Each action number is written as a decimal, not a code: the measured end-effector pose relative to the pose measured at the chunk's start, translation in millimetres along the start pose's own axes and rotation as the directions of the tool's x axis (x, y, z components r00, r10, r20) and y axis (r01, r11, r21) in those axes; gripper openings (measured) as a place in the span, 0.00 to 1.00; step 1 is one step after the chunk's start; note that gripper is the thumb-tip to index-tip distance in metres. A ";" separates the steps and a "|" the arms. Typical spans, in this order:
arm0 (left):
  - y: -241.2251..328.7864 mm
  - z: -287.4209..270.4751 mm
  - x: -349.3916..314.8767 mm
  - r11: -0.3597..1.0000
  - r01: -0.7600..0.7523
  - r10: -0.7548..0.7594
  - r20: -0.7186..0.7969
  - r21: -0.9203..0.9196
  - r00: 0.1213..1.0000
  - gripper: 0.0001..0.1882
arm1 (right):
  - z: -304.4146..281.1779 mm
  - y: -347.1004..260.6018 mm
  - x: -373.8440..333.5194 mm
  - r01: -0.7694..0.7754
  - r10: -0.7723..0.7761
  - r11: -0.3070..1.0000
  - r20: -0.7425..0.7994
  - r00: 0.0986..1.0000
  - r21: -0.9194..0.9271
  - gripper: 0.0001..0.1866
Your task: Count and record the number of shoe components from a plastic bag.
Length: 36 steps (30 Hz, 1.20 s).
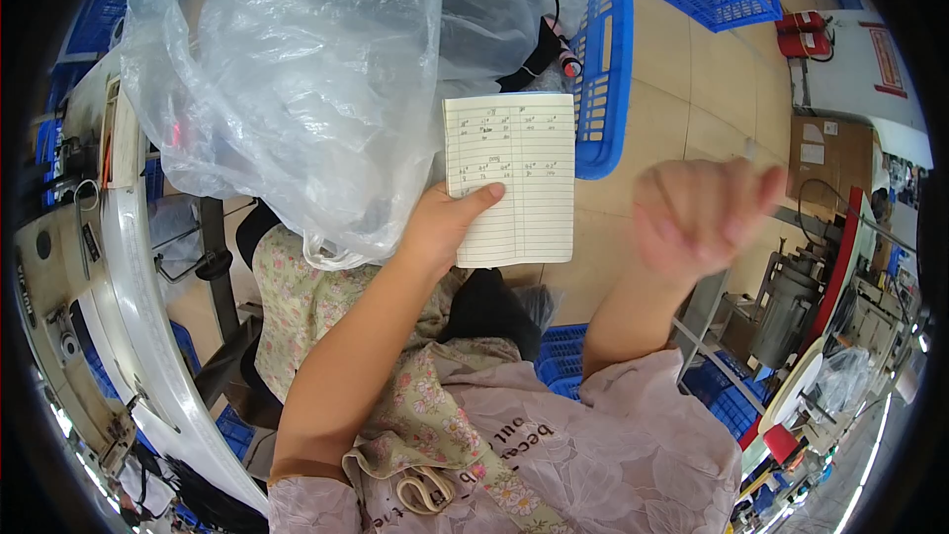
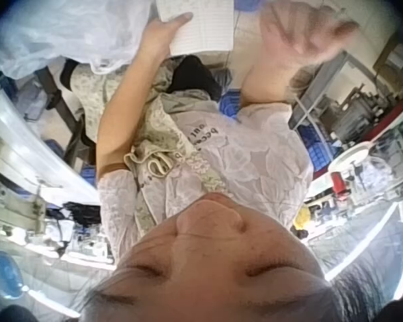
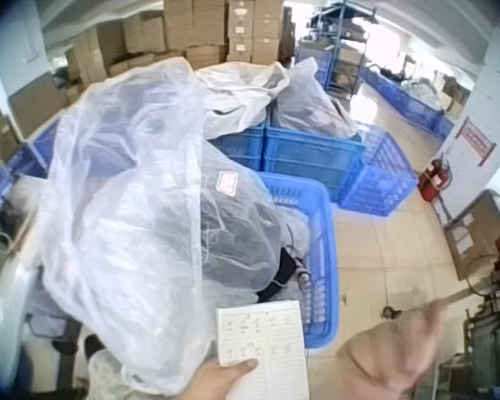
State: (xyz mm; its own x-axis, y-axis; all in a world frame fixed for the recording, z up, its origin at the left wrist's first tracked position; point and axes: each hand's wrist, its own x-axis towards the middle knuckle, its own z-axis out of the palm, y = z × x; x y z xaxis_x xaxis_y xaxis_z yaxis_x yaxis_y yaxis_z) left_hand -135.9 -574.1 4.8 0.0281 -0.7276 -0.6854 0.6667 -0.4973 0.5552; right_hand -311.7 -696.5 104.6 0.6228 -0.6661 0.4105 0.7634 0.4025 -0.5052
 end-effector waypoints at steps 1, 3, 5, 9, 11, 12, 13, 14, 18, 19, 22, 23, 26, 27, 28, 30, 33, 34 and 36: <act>0.3 0.8 -1.0 1.000 -0.004 0.004 0.000 0.009 1.000 0.20 | 6.8 -11.4 11.7 0.011 -0.018 0.999 0.180 0.984 0.041 0.29; 0.6 2.5 -3.1 0.999 0.004 -0.004 -0.011 0.037 1.000 0.20 | 28.4 -27.5 25.9 0.047 -0.117 0.979 0.358 0.926 0.198 0.27; 1.2 4.1 -4.2 0.997 0.017 -0.015 -0.028 0.071 0.999 0.20 | 57.6 -51.4 34.9 -0.006 -0.108 0.954 0.363 0.926 0.299 0.24; 1.8 7.4 -5.5 1.000 -0.008 0.008 0.029 0.027 1.000 0.20 | 95.4 -80.8 45.5 -0.140 0.014 0.929 0.346 0.938 0.342 0.19; 2.8 7.2 -6.3 1.000 -0.004 0.003 0.041 0.027 0.999 0.21 | 102.4 -81.5 43.9 -0.132 0.002 0.931 0.357 0.934 0.340 0.19; 3.1 6.9 -6.7 1.000 -0.008 0.007 0.047 0.022 0.999 0.20 | 102.7 -79.8 43.0 -0.124 -0.007 0.934 0.362 0.932 0.335 0.19; 3.2 6.6 -7.1 1.000 -0.010 0.009 0.048 0.018 0.999 0.20 | 103.3 -78.2 42.0 -0.111 -0.024 0.933 0.368 0.930 0.341 0.19; 2.9 6.3 -7.8 1.000 -0.011 0.010 0.051 0.014 0.999 0.20 | 102.9 -76.4 41.2 -0.103 -0.034 0.934 0.371 0.928 0.342 0.19; 2.4 5.7 -8.2 1.000 -0.012 0.012 0.059 0.009 0.998 0.20 | 100.9 -72.5 39.7 -0.070 -0.071 0.936 0.380 0.922 0.345 0.19; 2.1 5.8 -8.0 1.000 -0.014 0.013 0.059 0.009 0.998 0.20 | 100.4 -71.6 39.1 -0.062 -0.081 0.936 0.384 0.920 0.347 0.19; 1.4 6.1 -7.1 1.000 -0.015 0.014 0.058 0.014 0.998 0.21 | 98.0 -68.3 37.7 -0.043 -0.101 0.939 0.393 0.914 0.340 0.19; 1.2 6.1 -6.8 1.000 -0.012 0.011 0.054 0.020 0.998 0.21 | 97.6 -67.6 37.4 -0.039 -0.107 0.938 0.396 0.912 0.344 0.19; 0.8 6.2 -6.3 0.999 -0.018 0.017 0.058 0.026 0.998 0.21 | 96.6 -66.6 37.3 -0.028 -0.121 0.938 0.401 0.908 0.346 0.19; 0.8 6.0 -6.4 1.000 -0.019 0.017 0.063 0.021 0.998 0.21 | 96.3 -66.4 37.2 -0.026 -0.123 0.937 0.401 0.908 0.347 0.19; 1.0 5.8 -6.4 1.000 -0.014 0.013 0.063 0.020 0.998 0.21 | 96.3 -66.3 37.1 -0.024 -0.124 0.938 0.401 0.908 0.345 0.19; 1.2 5.6 -6.5 1.000 -0.012 0.011 0.061 0.020 0.998 0.21 | 97.1 -66.2 36.3 -0.021 -0.127 0.938 0.400 0.908 0.345 0.19; 1.5 5.5 -6.2 1.000 -0.015 0.014 0.063 0.020 0.998 0.21 | 97.1 -66.3 35.5 -0.016 -0.134 0.937 0.401 0.906 0.349 0.19; 1.7 5.5 -5.9 1.000 -0.015 0.014 0.069 0.019 0.997 0.21 | 98.0 -66.7 34.9 -0.013 -0.137 0.936 0.398 0.907 0.351 0.19; 1.6 5.5 -6.0 1.000 -0.008 0.007 0.072 0.017 0.997 0.21 | 99.4 -67.7 34.3 -0.013 -0.133 0.938 0.392 0.910 0.347 0.19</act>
State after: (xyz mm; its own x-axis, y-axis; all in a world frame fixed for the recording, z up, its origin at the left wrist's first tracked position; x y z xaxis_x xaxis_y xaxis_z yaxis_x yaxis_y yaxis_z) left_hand -139.0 -573.2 12.4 -0.0209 -0.7634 -0.6456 0.6540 -0.4988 0.5687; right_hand -325.0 -684.2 228.3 0.5326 -0.4133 0.7386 0.7675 0.6037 -0.2156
